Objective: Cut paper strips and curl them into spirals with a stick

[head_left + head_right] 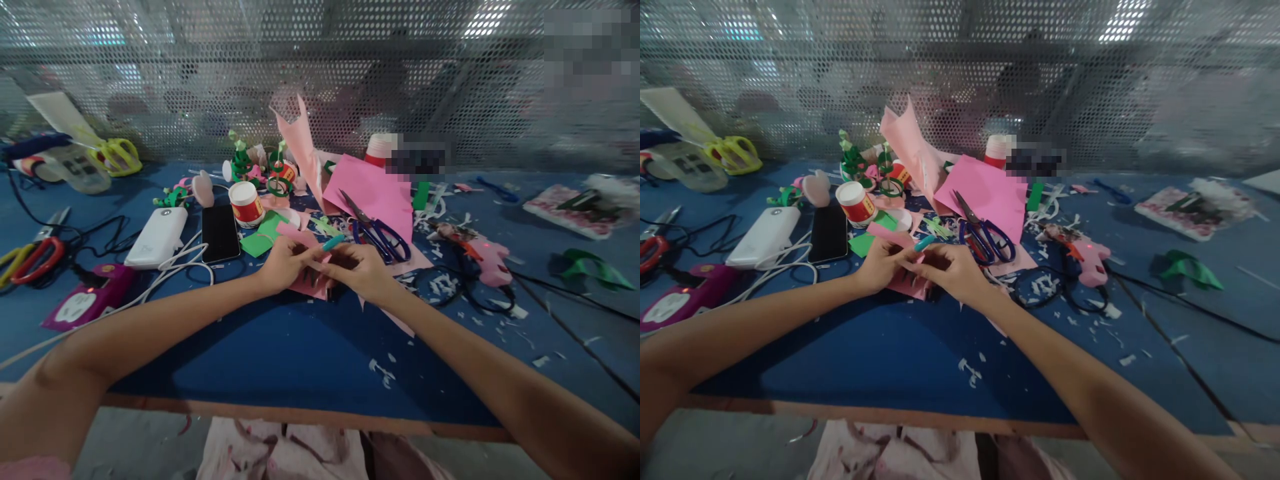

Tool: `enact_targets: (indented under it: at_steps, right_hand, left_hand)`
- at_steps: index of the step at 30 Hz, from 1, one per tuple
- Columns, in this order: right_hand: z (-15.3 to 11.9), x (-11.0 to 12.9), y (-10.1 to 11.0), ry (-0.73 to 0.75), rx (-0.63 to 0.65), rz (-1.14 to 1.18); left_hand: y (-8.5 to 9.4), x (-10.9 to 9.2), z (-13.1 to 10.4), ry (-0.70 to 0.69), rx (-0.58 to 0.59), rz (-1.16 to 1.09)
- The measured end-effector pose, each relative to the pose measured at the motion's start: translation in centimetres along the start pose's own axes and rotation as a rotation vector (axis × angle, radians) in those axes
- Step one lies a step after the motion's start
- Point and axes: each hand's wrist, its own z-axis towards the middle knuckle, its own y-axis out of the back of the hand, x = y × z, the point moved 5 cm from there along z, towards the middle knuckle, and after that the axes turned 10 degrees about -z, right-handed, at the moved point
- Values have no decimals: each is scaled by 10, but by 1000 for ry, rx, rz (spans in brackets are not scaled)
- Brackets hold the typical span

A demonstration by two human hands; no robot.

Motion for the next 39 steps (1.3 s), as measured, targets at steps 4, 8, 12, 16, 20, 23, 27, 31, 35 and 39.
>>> enact_targets:
  at_steps: [4, 8, 12, 16, 20, 23, 27, 31, 35, 39]
  right_hand:
    - [0, 3, 0, -11, 17, 74]
    - [1, 4, 1, -20, 16, 57]
    - [1, 5, 3, -13, 61, -7]
    - [1, 8, 4, -2, 117, -31]
    - [1, 11, 4, 31, 123, -41]
    - [2, 9, 5, 66, 90, -52]
    - [2, 2, 9, 127, 1, -110]
    - [0, 4, 12, 194, -66, -217]
    - [-2, 12, 16, 252, -144, -346]
    - [-4, 17, 19, 261, -190, -445]
  left_hand:
    - [0, -3, 1, -66, 7, 2]
    - [0, -1, 1, -31, 13, 10]
    - [2, 1, 1, 4, -12, -23]
    - [4, -1, 2, -30, -25, -65]
    - [3, -1, 3, -21, 0, -90]
    - [3, 2, 3, 19, -9, -107]
    - [6, 13, 4, 163, 18, -128]
    - [6, 21, 3, 273, 69, -150]
    - [3, 16, 2, 265, 89, -158]
    - [-8, 9, -1, 278, 172, -189]
